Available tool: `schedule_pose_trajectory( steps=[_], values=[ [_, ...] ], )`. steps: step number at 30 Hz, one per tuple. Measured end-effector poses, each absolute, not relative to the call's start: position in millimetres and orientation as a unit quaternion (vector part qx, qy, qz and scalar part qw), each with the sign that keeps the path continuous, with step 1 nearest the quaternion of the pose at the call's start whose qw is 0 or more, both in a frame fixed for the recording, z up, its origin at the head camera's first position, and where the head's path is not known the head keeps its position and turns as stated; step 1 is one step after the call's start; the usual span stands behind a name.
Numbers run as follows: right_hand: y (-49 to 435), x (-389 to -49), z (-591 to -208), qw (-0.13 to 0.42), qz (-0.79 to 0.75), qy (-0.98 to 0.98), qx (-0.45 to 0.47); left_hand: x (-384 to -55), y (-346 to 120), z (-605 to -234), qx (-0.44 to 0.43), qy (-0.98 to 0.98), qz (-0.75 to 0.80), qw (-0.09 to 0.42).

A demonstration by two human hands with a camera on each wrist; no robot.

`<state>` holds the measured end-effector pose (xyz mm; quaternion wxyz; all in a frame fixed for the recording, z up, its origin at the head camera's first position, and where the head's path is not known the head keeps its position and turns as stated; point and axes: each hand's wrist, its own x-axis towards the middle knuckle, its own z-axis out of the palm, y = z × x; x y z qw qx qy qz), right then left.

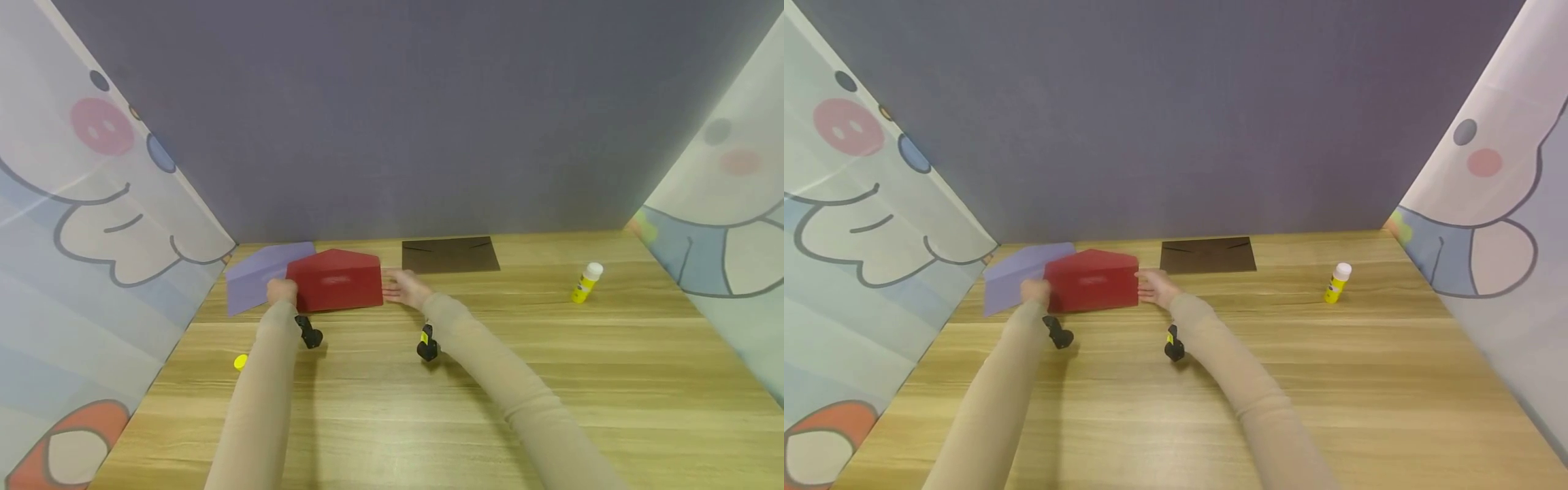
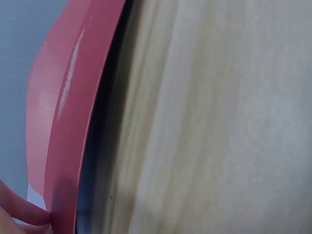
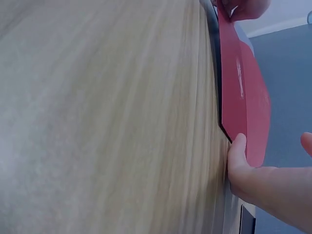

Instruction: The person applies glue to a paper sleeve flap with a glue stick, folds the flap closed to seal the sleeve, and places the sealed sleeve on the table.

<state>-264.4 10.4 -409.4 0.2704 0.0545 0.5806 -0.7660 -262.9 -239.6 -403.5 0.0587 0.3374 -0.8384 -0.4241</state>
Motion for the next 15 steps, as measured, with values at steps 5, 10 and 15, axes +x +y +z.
schedule_pose_trajectory(
  steps=[5,10,15],
  values=[
    [14,-279,-425,0.279,-0.777,0.559,0.075,-264,-241,-404,0.342,-0.825,-0.446,0.066],
    [21,-340,-504,0.248,-0.792,0.555,0.048,-276,-239,-407,0.331,-0.829,-0.446,0.072],
    [39,-382,-549,0.213,-0.797,0.562,0.061,-340,-273,-476,0.298,-0.833,-0.457,0.09]
  ],
)
